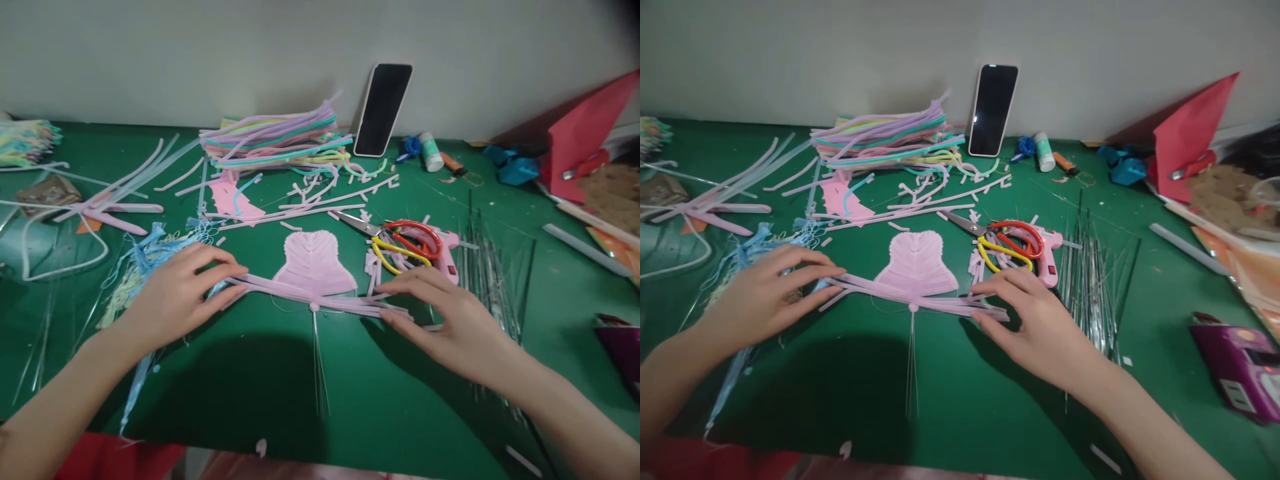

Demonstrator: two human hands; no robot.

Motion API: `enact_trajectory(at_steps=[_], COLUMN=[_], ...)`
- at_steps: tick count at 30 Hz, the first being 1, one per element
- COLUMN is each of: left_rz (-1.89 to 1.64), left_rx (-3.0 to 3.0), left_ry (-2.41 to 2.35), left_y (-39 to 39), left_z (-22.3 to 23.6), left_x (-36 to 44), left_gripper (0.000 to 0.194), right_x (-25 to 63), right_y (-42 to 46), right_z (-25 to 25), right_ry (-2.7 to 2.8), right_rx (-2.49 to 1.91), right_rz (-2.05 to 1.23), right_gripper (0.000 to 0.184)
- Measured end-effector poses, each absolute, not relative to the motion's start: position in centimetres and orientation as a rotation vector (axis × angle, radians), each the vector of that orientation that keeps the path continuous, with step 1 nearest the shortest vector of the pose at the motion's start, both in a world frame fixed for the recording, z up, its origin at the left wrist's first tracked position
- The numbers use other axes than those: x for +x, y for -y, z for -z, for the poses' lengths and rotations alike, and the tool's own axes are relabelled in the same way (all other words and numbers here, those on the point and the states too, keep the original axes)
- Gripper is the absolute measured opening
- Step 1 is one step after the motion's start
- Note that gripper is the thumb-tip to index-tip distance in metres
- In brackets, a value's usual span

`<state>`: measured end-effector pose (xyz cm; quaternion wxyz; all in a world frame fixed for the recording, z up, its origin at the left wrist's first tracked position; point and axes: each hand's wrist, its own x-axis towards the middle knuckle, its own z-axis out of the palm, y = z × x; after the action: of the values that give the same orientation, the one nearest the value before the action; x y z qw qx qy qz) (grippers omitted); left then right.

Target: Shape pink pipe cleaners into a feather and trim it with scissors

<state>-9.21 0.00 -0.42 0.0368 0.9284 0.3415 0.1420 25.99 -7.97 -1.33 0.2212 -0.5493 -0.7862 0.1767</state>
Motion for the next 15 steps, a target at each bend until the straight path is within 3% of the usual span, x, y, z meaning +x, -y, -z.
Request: enact_trajectory(at_steps=[4, 8, 15], left_rz=[-0.568, -0.495, -0.354], left_rx=[2.856, 2.861, 2.809], left_ry=[-1.063, -0.918, -0.897], left_y=[5.1, 9.7, 10.3], left_z=[0.7, 2.9, 4.3], left_x=[-4.2, -0.4, -1.0], left_gripper=[0.019, 0.045, 0.045], right_x=[22.8, 20.2, 19.9], right_y=[6.7, 5.3, 4.2], right_z=[1.2, 2.6, 3.7], right_ry=[2.236, 2.307, 2.373], right_rx=[-1.355, -1.250, -1.142], right_rz=[-0.496, -0.546, -0.495], right_gripper=[0.011, 0.018, 0.026])
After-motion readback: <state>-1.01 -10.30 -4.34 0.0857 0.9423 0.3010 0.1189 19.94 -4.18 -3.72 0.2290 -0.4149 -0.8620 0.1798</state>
